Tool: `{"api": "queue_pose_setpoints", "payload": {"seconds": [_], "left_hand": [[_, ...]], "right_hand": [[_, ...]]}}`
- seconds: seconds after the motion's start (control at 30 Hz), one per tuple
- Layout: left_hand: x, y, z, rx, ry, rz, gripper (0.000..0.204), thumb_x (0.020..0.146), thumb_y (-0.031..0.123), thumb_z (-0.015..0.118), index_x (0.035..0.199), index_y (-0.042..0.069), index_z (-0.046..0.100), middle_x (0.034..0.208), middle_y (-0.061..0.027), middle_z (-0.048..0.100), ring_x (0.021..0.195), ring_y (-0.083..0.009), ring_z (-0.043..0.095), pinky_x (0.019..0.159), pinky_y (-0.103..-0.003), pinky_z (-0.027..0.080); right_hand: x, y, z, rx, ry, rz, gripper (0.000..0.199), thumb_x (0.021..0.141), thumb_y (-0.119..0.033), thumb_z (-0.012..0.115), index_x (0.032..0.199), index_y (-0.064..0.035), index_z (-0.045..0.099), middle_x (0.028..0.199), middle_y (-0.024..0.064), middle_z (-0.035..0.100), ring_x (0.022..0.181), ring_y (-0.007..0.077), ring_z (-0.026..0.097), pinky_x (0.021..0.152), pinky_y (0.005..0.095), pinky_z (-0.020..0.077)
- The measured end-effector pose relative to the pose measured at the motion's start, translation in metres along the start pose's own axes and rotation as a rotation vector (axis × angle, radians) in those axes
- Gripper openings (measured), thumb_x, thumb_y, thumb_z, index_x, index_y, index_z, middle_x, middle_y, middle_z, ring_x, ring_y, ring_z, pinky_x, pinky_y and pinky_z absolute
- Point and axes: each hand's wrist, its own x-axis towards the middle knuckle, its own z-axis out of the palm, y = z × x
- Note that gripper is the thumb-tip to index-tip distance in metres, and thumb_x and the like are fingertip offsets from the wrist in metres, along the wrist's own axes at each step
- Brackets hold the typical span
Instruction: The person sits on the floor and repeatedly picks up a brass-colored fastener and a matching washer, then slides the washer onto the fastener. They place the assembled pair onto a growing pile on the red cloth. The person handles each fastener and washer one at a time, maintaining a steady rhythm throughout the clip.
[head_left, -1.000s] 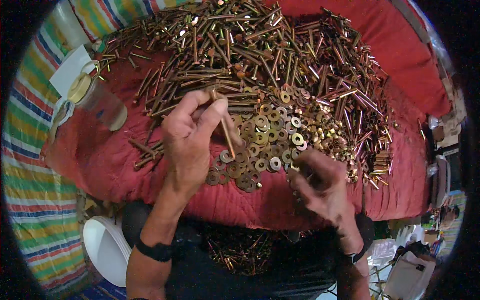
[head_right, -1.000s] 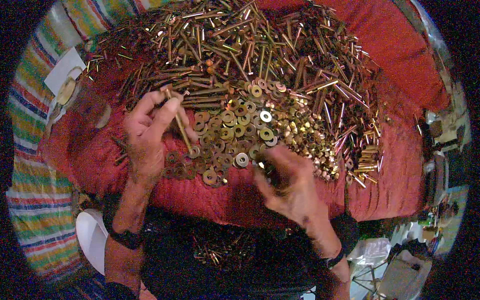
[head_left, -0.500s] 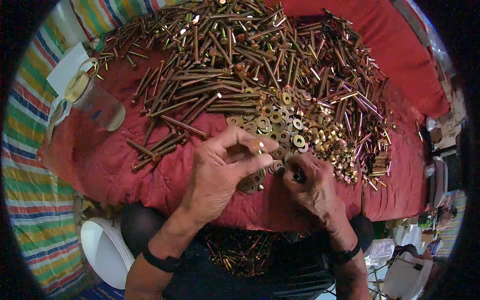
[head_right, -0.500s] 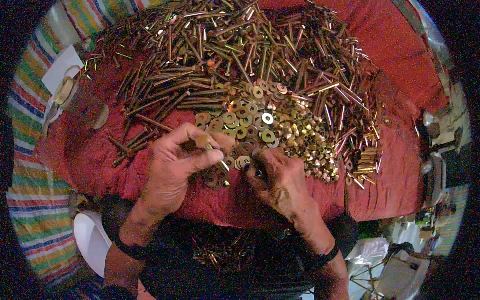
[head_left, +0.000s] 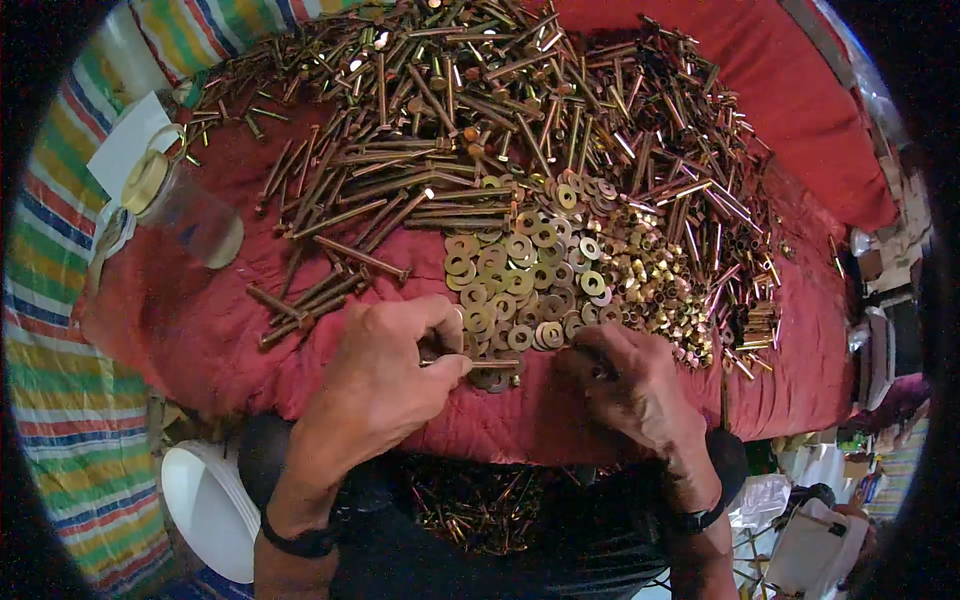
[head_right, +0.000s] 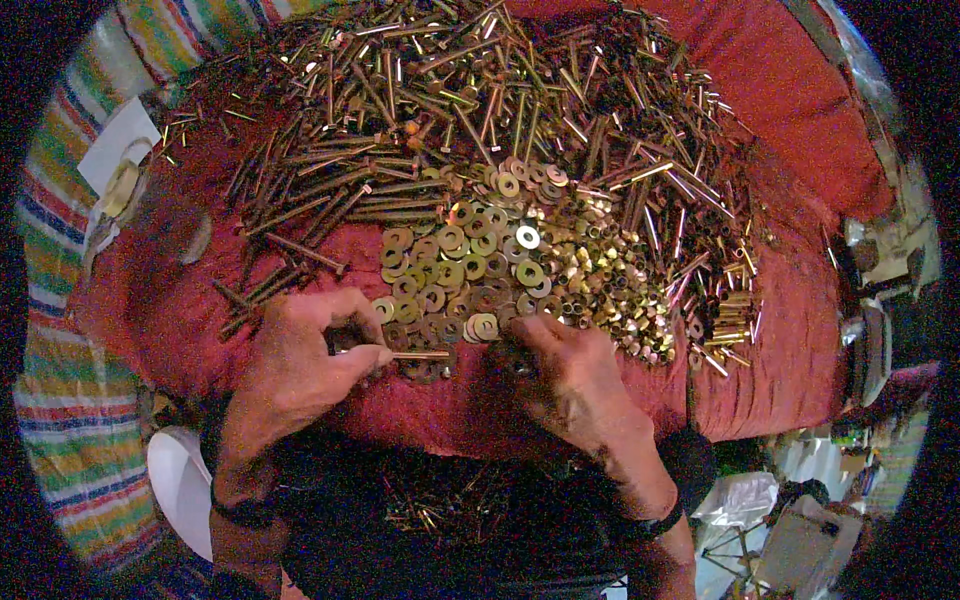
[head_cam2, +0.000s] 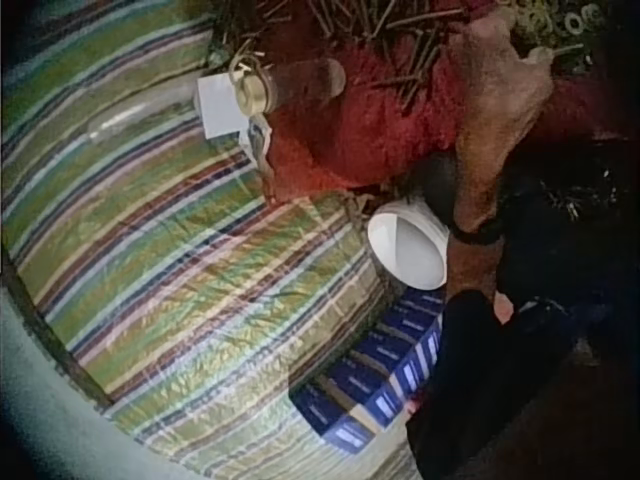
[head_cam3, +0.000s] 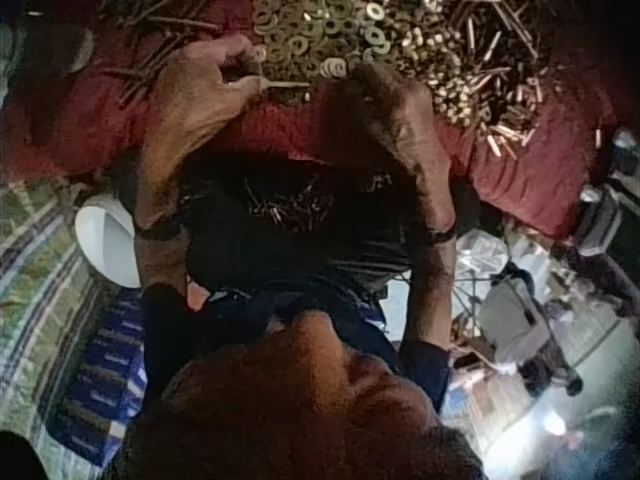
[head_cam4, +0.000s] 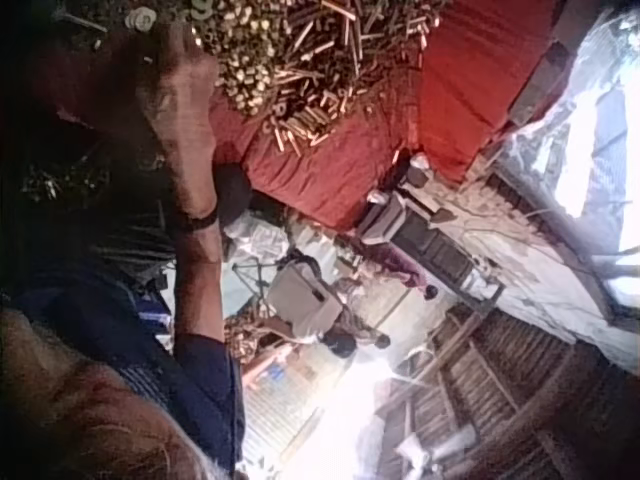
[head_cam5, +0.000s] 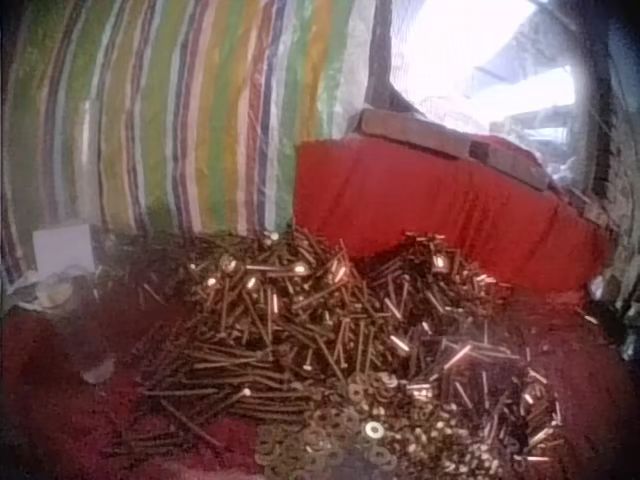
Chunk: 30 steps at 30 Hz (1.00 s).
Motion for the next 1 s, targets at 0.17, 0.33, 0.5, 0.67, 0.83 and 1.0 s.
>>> {"api": "queue_pose_setpoints", "payload": {"seconds": [0.17,0.33,0.5,0.67,0.83,1.0], "left_hand": [[-0.002,0.003,0.006,-0.243,-0.001,-0.048,0.012,0.078,0.008,0.08,0.083,0.001,0.072,0.081,-0.0063,0.075,0.076,-0.0129,0.07,0.071,-0.03,0.053],[-0.004,0.004,0.031,-0.339,0.086,0.041,0.007,0.081,0.001,0.078,0.085,0.001,0.072,0.075,-0.0053,0.071,0.066,-0.0098,0.065,0.06,-0.027,0.049],[-0.003,-0.004,0.048,-0.193,0.24,0.341,0.011,0.08,-0.001,0.078,0.085,0.002,0.068,0.078,-0.0087,0.07,0.065,-0.0193,0.068,0.057,-0.032,0.051],[-0.002,-0.006,0.058,-0.096,0.351,0.533,0.016,0.08,-0.004,0.075,0.09,0.003,0.065,0.089,-0.0117,0.071,0.077,-0.0309,0.071,0.066,-0.039,0.056],[-0.008,-0.002,0.059,0.007,0.333,0.625,0.018,0.075,-0.006,0.08,0.088,0.002,0.07,0.094,-0.0132,0.075,0.082,-0.027,0.075,0.07,-0.036,0.059],[-0.009,-0.001,0.062,0.069,0.347,0.68,0.02,0.074,-0.007,0.079,0.089,0.004,0.07,0.096,-0.0117,0.075,0.084,-0.0268,0.075,0.071,-0.036,0.06]], "right_hand": [[-0.001,-0.015,-0.008,0.472,0.077,0.323,0.01,0.09,-0.003,0.069,0.099,0.0018,0.067,0.085,0.007,0.073,0.076,0.0134,0.069,0.067,0.03,0.0544],[0.002,-0.02,-0.009,0.444,0.087,0.405,0.012,0.091,-0.005,0.067,0.101,0.0014,0.066,0.078,0.0065,0.073,0.073,0.0117,0.069,0.069,0.0272,0.0543],[-0.002,-0.019,-0.007,0.523,0.147,0.381,0.015,0.089,-0.007,0.07,0.101,0.0004,0.067,0.081,0.009,0.076,0.071,0.0108,0.069,0.067,0.0279,0.0542],[-0.005,-0.02,-0.012,0.365,0.152,0.377,0.017,0.088,-0.01,0.072,0.102,-0.001,0.067,0.082,0.0119,0.076,0.073,0.0119,0.07,0.068,0.0281,0.0544],[-0.003,-0.018,-0.012,0.312,0.179,0.397,0.017,0.087,-0.009,0.073,0.1,-0.0004,0.067,0.081,0.0123,0.076,0.072,0.0127,0.071,0.066,0.0284,0.054],[-0.005,-0.02,-0.01,0.454,0.182,0.478,0.018,0.085,-0.009,0.075,0.098,0.0003,0.068,0.078,0.0103,0.074,0.066,0.0135,0.069,0.063,0.0282,0.0531]]}}
